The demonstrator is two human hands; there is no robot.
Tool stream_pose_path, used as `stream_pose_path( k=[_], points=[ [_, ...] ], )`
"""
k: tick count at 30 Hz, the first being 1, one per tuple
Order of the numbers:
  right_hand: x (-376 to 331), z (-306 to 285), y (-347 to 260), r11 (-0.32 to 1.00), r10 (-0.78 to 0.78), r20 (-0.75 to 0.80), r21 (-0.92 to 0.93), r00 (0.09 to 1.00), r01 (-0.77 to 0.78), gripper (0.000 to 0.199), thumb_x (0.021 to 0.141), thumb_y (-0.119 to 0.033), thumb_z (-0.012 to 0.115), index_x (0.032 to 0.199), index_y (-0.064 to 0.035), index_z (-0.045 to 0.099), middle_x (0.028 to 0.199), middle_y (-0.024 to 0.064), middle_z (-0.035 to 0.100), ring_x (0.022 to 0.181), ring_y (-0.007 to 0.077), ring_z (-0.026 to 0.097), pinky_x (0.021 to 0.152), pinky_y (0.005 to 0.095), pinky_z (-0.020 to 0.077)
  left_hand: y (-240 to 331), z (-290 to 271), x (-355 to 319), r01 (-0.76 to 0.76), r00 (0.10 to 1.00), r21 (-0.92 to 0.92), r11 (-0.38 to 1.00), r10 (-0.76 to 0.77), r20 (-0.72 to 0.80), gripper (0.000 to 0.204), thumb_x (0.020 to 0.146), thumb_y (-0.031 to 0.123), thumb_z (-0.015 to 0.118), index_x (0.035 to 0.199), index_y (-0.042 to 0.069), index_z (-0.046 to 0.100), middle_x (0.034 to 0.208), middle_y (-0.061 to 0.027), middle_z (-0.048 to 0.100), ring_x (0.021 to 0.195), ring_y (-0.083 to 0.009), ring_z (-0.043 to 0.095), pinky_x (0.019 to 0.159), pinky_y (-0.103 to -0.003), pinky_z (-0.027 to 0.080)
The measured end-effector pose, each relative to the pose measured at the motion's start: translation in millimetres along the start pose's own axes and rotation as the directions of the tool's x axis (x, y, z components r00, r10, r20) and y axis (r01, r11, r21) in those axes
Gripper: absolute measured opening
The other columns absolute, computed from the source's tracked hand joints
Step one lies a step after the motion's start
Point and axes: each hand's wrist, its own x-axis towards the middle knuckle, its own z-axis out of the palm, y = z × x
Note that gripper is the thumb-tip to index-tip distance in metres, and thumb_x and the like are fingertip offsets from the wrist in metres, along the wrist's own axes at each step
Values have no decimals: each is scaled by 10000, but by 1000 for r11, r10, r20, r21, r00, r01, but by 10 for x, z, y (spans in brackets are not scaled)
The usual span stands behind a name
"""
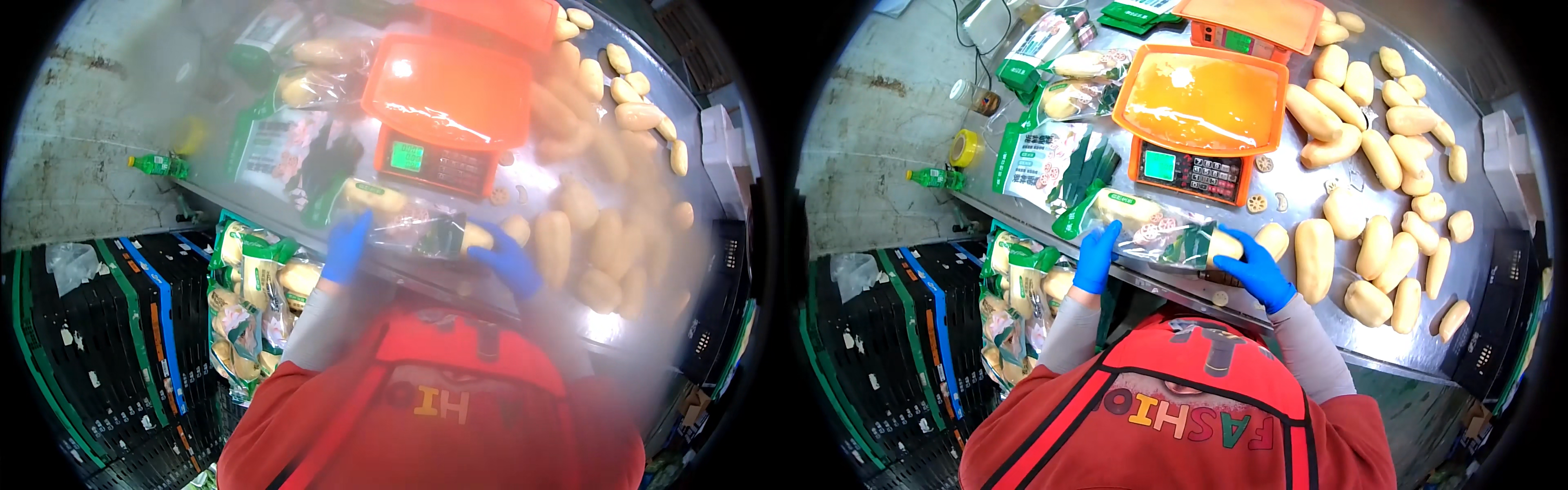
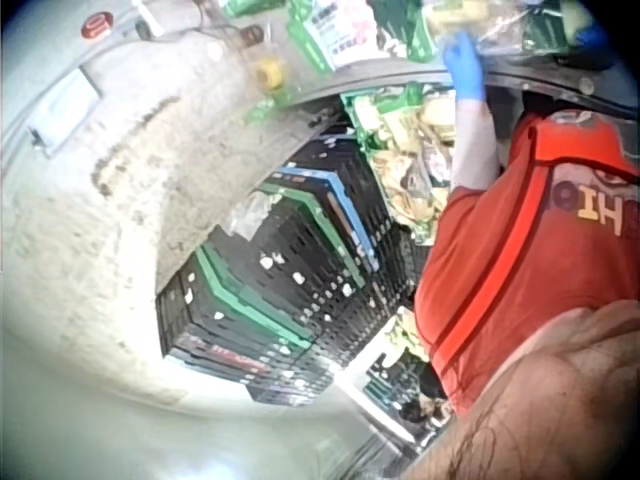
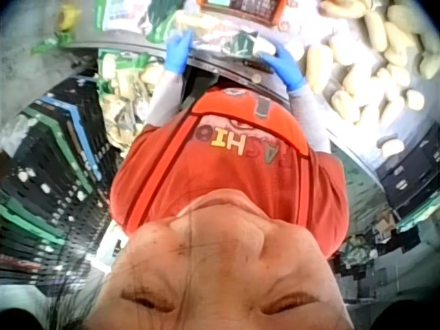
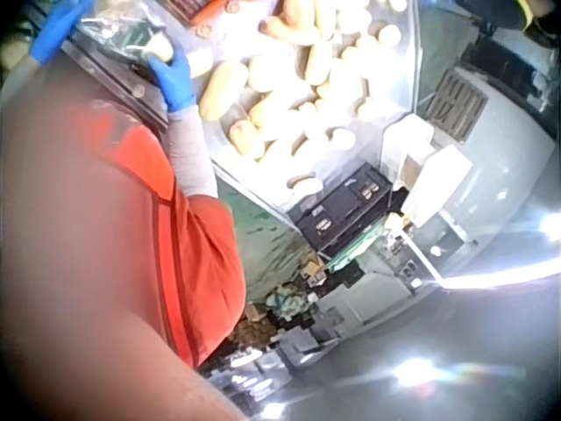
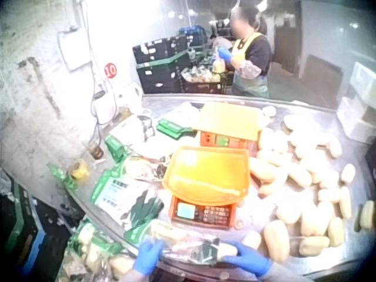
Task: The person weighs potatoes on a digital scale, places them into plastic bags, and then seals the bags.
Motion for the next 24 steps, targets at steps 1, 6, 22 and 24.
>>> stream_pose_path(
  k=[1, 6, 22, 24],
  points=[
    [-25, 30, -24, 991, 68, 85, 108, 994, -77, 607, 757, -239, 663, 1255, -13, 400, 1139, 103, 521, 1033, 167, 498, 868, 289, 411, -19, 5, -49, 31, 998, -38, 999, -30, 49, 296, 818, 352, 582, 834, 57, 595, 715, -2, 566, 603, -76, 500, 521, -212, 374],
    [1, 169, 71, 792, 151, 365, 511, 919, -333, 482, 823, -252, 563, 1224, -32, 414, 1066, 47, 530, 922, 127, 514, 762, 244, 429, 209, 126, -403, 296, 943, -330, 896, -220, 249, 331, 834, 359, 545, 891, 38, 605, 764, -37, 608, 640, -120, 570, 564, -221, 418],
    [541, 778, 303, 956, -193, 344, -146, 919, 255, 127, 819, -112, 565, 896, -25, 616, 825, 72, 622, 710, 113, 555, 621, 283, 452, -53, 268, -631, 91, 883, 44, 995, -101, 458, 277, 855, 245, 552, 847, -27, 603, 711, -78, 609, 629, -126, 589, 571, -236, 468],
    [567, 913, 442, 933, -358, 264, 60, 896, 355, 83, 820, -93, 563, 867, -32, 595, 749, 37, 587, 669, 95, 530, 581, 263, 437, 10, 305, -676, 205, 892, -74, 976, -155, 424, 295, 863, 263, 544, 808, -20, 608, 713, -72, 610, 616, -120, 582, 563, -232, 461]
  ],
)
